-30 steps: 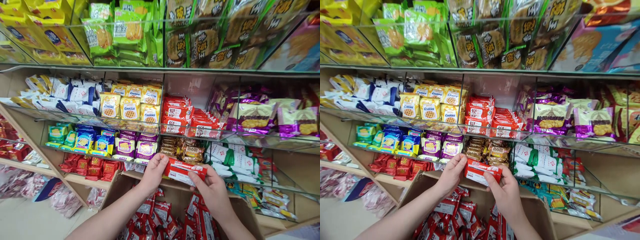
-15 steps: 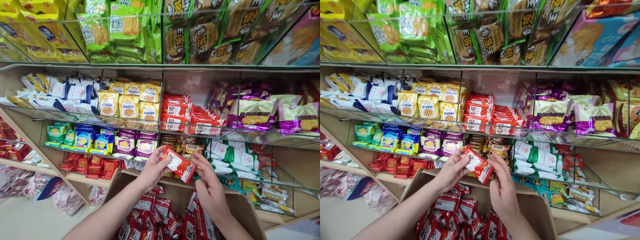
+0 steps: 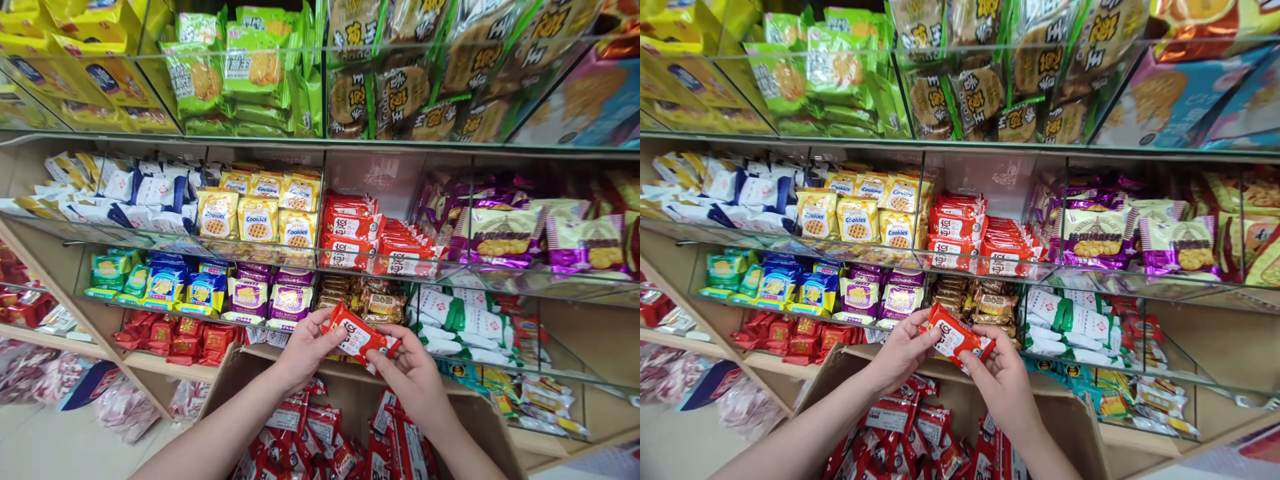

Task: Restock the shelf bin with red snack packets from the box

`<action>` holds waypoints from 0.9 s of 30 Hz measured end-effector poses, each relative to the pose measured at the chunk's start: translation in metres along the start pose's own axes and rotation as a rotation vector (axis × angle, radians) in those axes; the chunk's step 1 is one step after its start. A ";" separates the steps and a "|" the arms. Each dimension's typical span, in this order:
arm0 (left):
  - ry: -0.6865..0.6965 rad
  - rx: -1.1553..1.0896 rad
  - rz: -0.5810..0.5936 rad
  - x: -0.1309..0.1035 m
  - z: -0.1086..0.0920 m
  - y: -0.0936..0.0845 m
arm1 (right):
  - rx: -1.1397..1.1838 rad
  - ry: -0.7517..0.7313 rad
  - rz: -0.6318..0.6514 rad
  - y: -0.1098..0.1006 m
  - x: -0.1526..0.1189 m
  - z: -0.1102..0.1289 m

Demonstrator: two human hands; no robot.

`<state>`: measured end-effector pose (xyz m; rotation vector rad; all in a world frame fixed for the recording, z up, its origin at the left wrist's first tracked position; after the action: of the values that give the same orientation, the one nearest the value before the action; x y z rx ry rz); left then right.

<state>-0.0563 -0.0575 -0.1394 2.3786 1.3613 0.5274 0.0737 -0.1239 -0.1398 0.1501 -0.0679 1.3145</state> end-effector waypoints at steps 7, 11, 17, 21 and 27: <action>0.023 -0.056 -0.046 0.001 -0.005 0.002 | -0.158 -0.247 -0.241 -0.026 -0.003 0.039; 0.014 -0.024 0.004 0.002 -0.004 0.004 | -0.217 -0.452 -0.328 -0.037 0.018 0.103; 0.020 0.061 0.052 0.004 0.002 0.002 | -0.426 -0.511 -0.143 -0.015 0.090 0.173; 0.028 0.104 0.078 0.002 0.001 0.003 | -0.618 -0.585 -0.090 0.004 0.117 0.182; 0.009 0.143 0.097 -0.001 0.000 0.005 | -1.043 -0.705 -0.131 0.025 0.124 0.177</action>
<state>-0.0525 -0.0609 -0.1374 2.5703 1.3346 0.4823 0.0869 -0.0250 0.0539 -0.2789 -1.2903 0.9047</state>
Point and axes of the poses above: each hand's wrist, its own x-axis towards the middle knuckle, its own y-axis out of the palm, z = x × y, the point moved 7 cm from there along x, towards the middle knuckle, and after that the axes turned 6 degrees about y, right-handed, at the moved point
